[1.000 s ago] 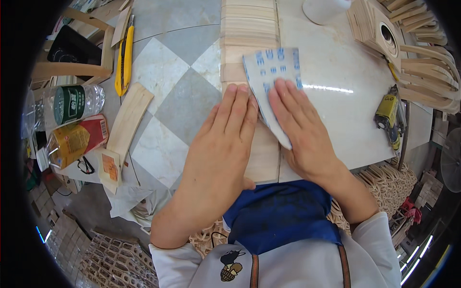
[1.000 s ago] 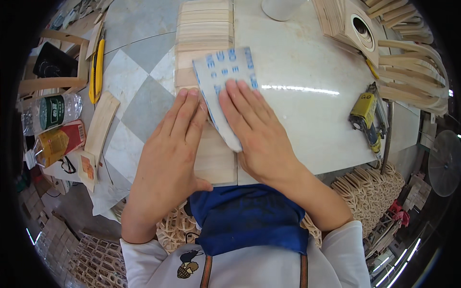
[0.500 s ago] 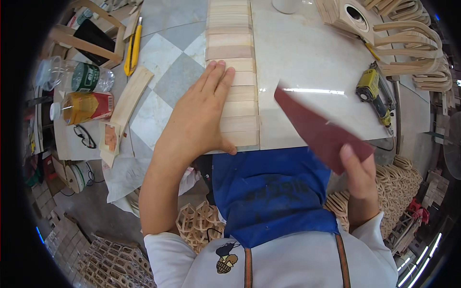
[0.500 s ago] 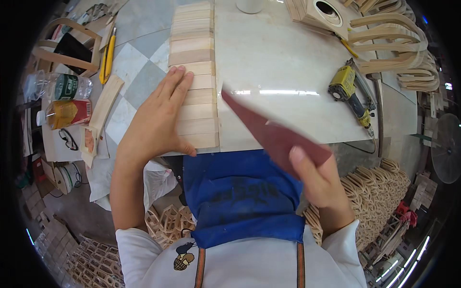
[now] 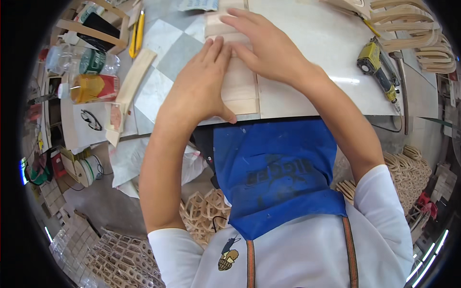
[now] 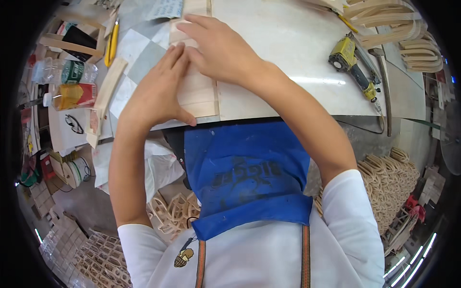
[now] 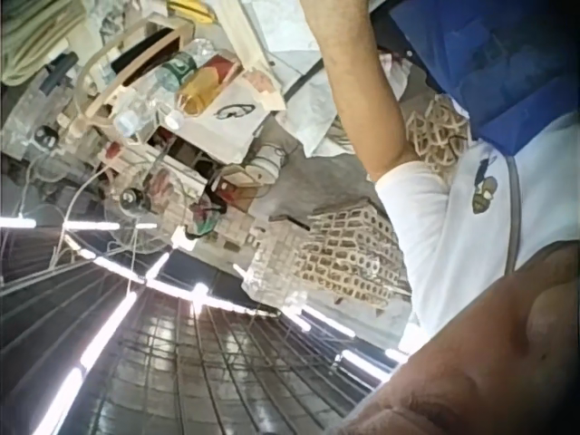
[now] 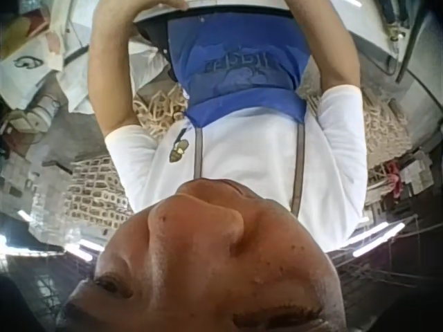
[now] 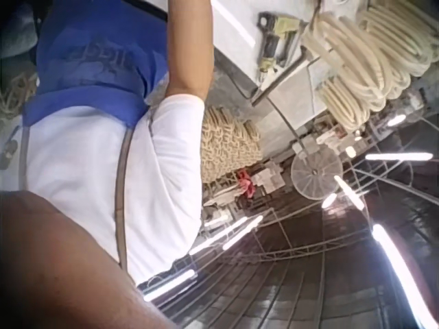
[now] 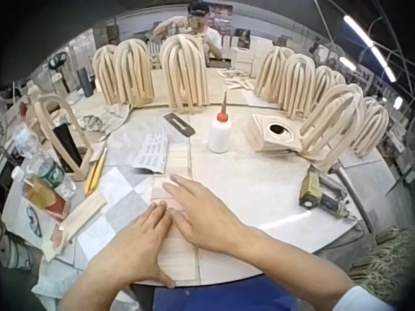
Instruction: Sanding wooden slats and applying glue to assemble a wooden component.
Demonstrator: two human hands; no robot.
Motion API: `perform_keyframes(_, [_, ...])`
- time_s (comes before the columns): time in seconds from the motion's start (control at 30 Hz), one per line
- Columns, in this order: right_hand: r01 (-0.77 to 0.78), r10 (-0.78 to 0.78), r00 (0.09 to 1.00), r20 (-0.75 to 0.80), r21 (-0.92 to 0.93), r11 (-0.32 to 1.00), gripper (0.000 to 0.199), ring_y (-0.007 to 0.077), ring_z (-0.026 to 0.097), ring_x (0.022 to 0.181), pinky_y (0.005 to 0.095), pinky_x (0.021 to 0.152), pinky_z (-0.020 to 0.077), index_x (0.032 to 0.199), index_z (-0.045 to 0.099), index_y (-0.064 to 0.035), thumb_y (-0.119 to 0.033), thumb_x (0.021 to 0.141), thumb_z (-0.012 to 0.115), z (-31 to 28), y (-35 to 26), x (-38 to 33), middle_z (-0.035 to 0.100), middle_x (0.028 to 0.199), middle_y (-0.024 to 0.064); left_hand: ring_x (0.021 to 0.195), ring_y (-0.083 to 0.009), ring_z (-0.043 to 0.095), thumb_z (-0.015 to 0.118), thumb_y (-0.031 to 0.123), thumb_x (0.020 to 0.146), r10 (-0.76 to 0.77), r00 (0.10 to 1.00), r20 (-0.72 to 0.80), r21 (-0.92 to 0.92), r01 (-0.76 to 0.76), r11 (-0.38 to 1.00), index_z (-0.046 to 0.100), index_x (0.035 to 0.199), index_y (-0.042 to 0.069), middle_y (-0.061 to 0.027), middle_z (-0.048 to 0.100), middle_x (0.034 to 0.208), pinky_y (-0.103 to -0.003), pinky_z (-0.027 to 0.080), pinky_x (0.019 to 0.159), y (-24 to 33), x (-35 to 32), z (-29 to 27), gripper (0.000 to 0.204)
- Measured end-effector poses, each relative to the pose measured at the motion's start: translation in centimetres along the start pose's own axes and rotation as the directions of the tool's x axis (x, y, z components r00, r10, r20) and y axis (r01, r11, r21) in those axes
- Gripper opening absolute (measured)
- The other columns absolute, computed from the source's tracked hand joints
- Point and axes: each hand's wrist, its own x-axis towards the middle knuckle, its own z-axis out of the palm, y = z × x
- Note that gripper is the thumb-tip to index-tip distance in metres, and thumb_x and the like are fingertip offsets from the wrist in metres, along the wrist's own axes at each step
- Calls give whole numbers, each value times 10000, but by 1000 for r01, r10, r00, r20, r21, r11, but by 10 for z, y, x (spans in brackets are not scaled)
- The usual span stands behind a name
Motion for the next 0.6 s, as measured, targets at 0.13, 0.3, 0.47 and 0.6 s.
perform_keyframes(0.13, [-138, 153, 978, 139, -110, 984, 517, 321, 558, 1500, 410, 1242, 464, 1551, 622, -69, -160, 1044, 661, -34, -7, -78, 580, 1642, 143, 1636, -325, 404, 1068, 174, 419, 18, 1000, -4, 12, -18, 1000, 397, 1715, 42, -150, 435, 1767, -413, 373, 1338, 3, 1, -1, 1465])
perform_keyframes(0.3, [-163, 203, 971, 123, -276, 947, 537, 348, 532, 1523, 451, 1286, 412, 1503, 636, -26, -248, 1017, 691, -38, -24, -116, 582, 1627, 171, 1632, -310, 415, 1064, 174, 397, 40, 999, -13, 23, -40, 999, 400, 1723, 60, -149, 443, 1764, -403, 374, 1340, -3, 2, 4, 1487])
perform_keyframes(0.47, [-157, 241, 950, 197, -365, 918, 592, 351, 474, 1572, 485, 1332, 340, 1536, 598, -8, -260, 1008, 689, -34, -37, -113, 539, 1664, 189, 1642, -318, 400, 1055, 179, 370, 14, 1000, 5, -53, -14, 999, 397, 1730, 79, -131, 428, 1775, -403, 370, 1346, -4, 2, 5, 1514])
perform_keyframes(0.6, [-188, 270, 934, 236, -318, 929, 629, 368, 440, 1594, 507, 1350, 304, 1554, 575, 5, -259, 996, 693, -37, -38, -108, 511, 1683, 206, 1649, -329, 388, 1047, 188, 349, 9, 1000, -17, -71, -10, 997, 398, 1734, 95, -115, 416, 1783, -411, 368, 1348, -1, 2, 3, 1532])
